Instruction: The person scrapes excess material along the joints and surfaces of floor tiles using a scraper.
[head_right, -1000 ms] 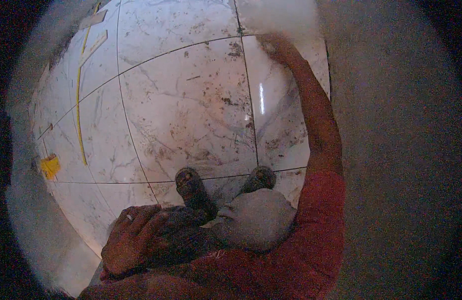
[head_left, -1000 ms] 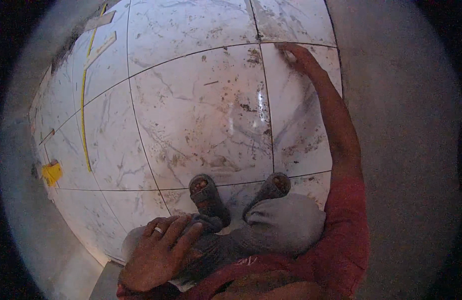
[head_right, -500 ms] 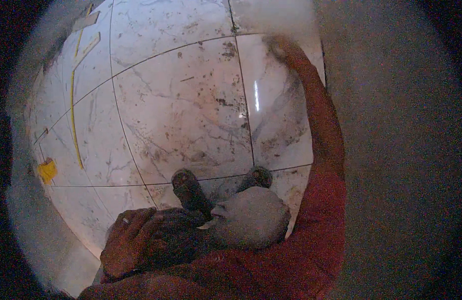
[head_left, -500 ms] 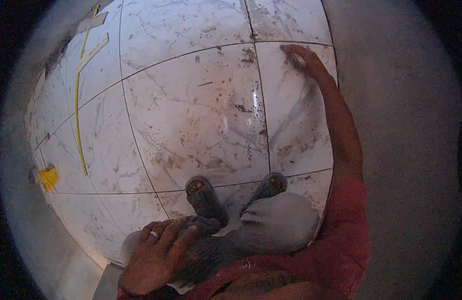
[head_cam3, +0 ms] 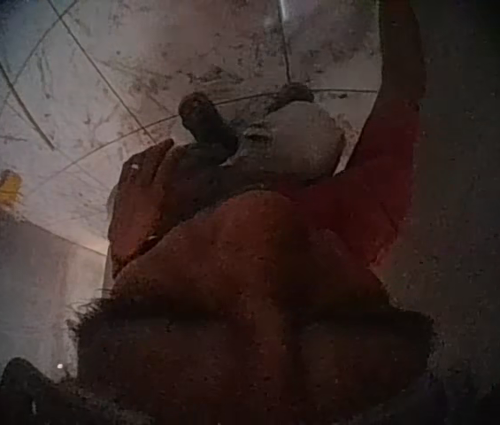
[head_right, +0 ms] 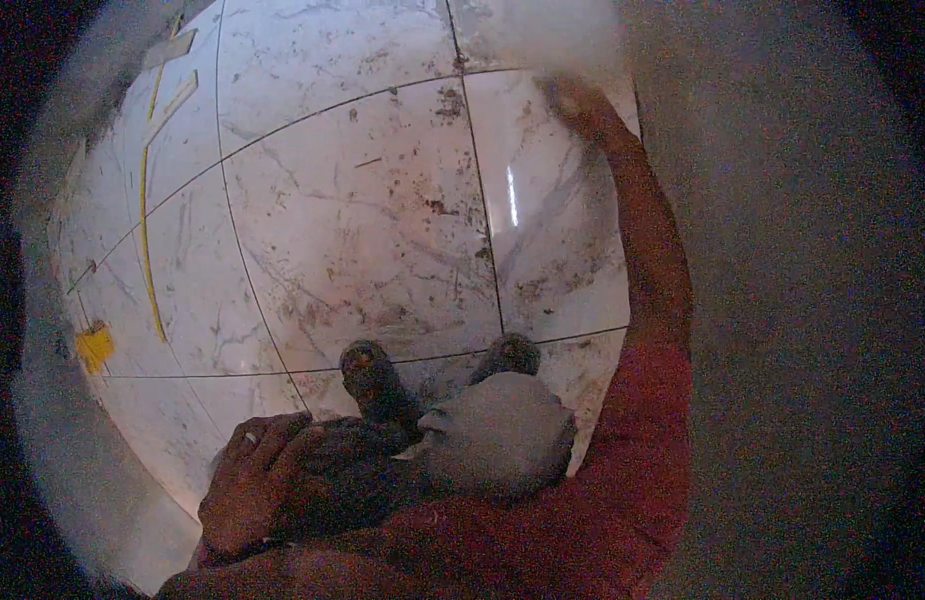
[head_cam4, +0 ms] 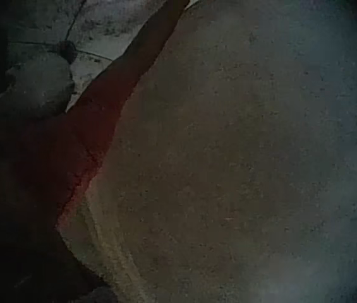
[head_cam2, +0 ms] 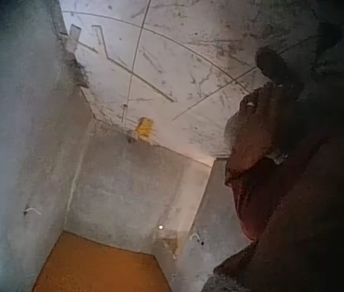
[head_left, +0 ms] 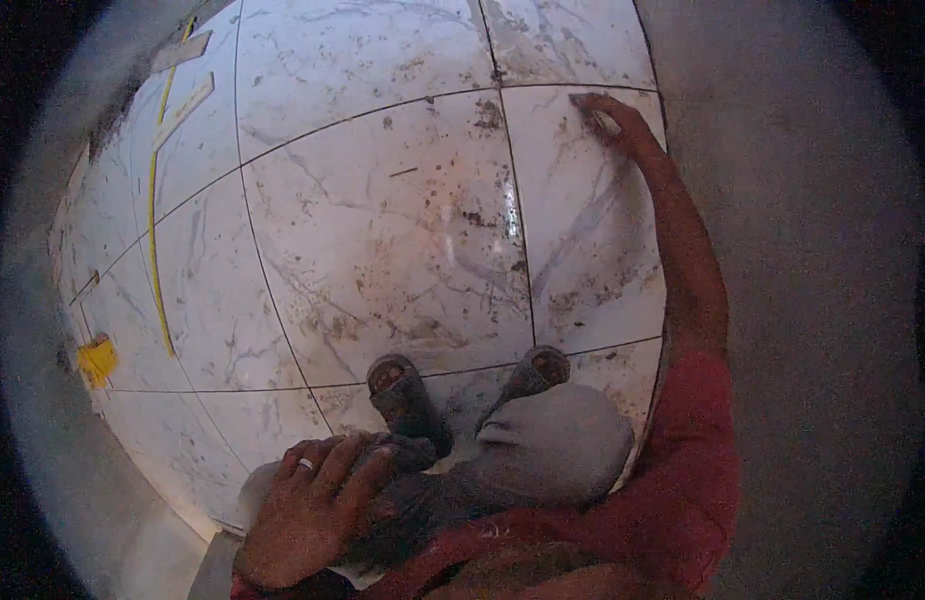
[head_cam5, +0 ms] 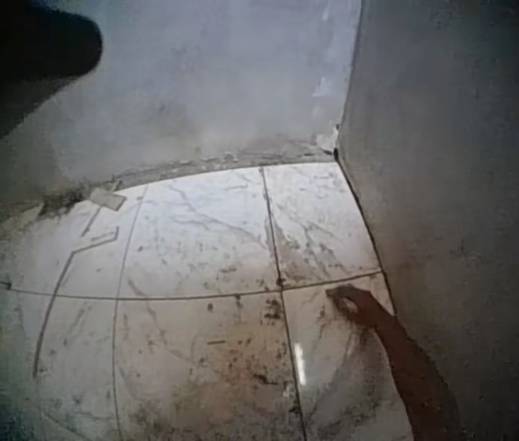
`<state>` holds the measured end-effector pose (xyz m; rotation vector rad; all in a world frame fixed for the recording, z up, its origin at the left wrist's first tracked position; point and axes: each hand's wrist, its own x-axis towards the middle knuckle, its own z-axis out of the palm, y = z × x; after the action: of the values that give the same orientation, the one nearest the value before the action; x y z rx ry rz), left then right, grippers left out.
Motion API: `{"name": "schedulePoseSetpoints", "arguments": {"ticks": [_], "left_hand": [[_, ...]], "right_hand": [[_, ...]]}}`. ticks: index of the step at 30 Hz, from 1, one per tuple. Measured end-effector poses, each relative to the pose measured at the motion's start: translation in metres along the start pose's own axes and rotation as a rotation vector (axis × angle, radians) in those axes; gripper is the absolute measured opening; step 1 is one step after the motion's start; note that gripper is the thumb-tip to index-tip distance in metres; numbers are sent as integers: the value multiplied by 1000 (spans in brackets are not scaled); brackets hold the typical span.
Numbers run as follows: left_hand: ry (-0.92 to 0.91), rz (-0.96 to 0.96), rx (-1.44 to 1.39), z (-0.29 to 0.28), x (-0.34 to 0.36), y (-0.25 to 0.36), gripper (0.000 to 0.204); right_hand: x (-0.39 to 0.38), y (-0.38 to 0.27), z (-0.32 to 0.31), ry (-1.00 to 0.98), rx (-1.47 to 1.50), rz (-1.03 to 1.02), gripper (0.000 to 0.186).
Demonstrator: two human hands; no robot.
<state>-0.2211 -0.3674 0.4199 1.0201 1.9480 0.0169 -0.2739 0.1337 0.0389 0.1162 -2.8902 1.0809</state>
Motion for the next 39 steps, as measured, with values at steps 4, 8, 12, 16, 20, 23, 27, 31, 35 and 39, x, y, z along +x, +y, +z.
{"name": "schedulePoseSetpoints", "arguments": {"ticks": [4, 8, 12, 16, 20, 23, 27, 31, 35, 39], "left_hand": [[2, -2, 28, -1, 1, 6, 55], [-12, 33, -18, 3, 13, 3, 55], [43, 41, -32, -3, 0, 13, 54], [11, 29, 12, -2, 14, 16, 53], [25, 4, 14, -4, 14, 20, 53], [16, -13, 0, -5, 13, 19, 52], [22, -76, 5, 0, 15, 18, 52], [41, -19, 12, 0, 13, 20, 53], [40, -36, 21, 0, 18, 18, 54], [32, -33, 1, -1, 17, 24, 56]], "right_hand": [[28, -11, -2, 1, -41, -121, 47], [5, -4, -7, 7, -70, -13, 43], [36, -31, 5, 9, -84, -32, 42], [1, -22, -1, -7, -204, -42, 47], [14, -10, 9, 4, -195, 87, 47], [19, -18, 13, 100, -63, -112, 47], [-3, -24, -3, 45, -205, 94, 45], [14, -29, -21, 39, -27, 111, 44], [-17, -18, -10, 26, -168, 101, 46], [-7, -10, -19, 48, 172, 92, 44]]}}
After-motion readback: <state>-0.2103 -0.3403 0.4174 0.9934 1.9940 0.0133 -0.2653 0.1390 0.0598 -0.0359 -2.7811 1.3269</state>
